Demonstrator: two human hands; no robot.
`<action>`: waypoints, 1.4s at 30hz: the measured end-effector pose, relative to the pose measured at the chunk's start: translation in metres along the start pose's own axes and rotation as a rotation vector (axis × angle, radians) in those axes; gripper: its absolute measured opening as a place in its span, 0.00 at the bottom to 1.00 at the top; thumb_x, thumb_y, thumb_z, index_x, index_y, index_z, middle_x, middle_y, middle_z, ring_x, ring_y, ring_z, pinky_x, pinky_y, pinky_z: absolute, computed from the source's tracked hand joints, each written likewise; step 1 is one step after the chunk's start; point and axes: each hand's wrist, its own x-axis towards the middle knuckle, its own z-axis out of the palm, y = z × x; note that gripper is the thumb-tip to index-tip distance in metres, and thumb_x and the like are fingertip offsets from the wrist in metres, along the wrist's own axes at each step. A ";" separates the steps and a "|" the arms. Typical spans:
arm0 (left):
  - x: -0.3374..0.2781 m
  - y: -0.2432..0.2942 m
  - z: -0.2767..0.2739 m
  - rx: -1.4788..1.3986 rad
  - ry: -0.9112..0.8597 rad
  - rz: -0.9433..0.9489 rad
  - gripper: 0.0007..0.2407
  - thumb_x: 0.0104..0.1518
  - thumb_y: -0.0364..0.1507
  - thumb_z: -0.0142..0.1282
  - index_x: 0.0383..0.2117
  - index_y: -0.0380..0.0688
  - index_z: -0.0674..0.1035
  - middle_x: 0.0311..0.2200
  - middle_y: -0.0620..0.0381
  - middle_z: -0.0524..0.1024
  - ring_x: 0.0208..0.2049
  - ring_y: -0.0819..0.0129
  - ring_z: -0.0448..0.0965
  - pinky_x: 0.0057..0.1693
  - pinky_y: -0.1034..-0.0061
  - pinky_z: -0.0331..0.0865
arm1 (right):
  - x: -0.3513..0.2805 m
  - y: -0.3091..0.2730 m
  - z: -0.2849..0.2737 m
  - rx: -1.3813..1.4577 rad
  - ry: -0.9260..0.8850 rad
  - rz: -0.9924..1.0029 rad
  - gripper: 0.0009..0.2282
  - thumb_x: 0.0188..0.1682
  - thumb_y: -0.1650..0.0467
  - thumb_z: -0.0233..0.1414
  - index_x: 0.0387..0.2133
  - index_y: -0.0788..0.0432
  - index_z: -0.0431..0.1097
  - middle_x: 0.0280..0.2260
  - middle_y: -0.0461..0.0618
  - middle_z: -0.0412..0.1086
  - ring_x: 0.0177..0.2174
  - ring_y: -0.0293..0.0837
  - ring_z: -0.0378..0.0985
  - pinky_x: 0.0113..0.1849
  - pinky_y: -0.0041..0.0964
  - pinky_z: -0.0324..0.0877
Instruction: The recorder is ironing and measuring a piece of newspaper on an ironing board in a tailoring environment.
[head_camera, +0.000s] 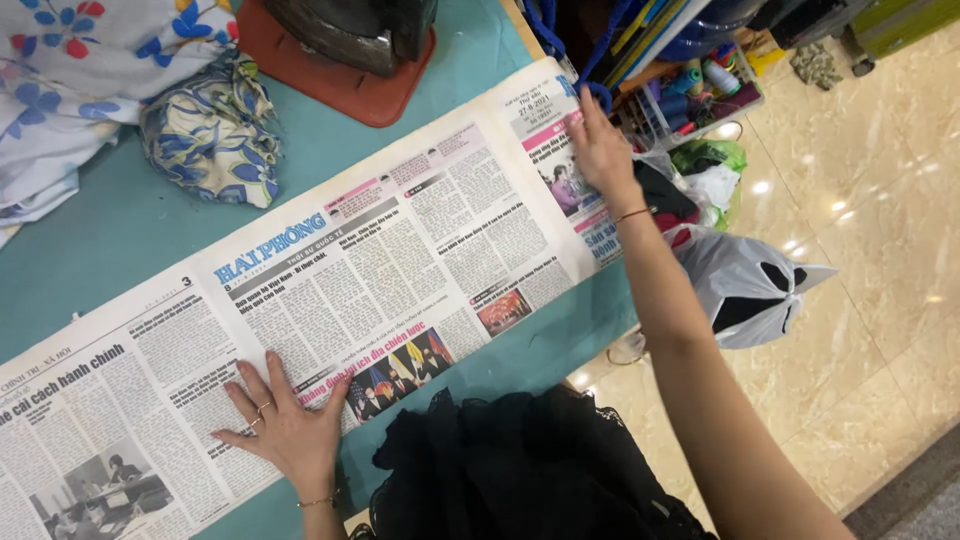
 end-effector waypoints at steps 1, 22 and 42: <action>-0.001 -0.002 0.000 0.000 -0.004 0.005 0.45 0.44 0.61 0.57 0.70 0.50 0.65 0.74 0.40 0.52 0.75 0.37 0.43 0.66 0.23 0.24 | -0.004 0.018 0.006 0.000 0.000 0.006 0.28 0.59 0.53 0.34 0.72 0.47 0.44 0.70 0.54 0.47 0.68 0.53 0.47 0.64 0.58 0.43; -0.002 0.009 -0.013 -0.013 0.143 -0.050 0.43 0.51 0.64 0.54 0.72 0.53 0.66 0.76 0.52 0.51 0.77 0.50 0.44 0.69 0.27 0.25 | -0.174 -0.013 0.036 -0.150 0.093 -0.453 0.27 0.59 0.59 0.45 0.71 0.52 0.50 0.72 0.59 0.47 0.71 0.58 0.43 0.67 0.61 0.31; 0.001 0.009 -0.013 -0.115 0.170 0.001 0.43 0.48 0.64 0.55 0.69 0.54 0.68 0.74 0.54 0.51 0.75 0.53 0.41 0.67 0.25 0.26 | -0.040 -0.159 0.018 -0.119 0.187 -0.647 0.37 0.62 0.63 0.58 0.75 0.65 0.41 0.74 0.73 0.36 0.73 0.70 0.35 0.68 0.67 0.36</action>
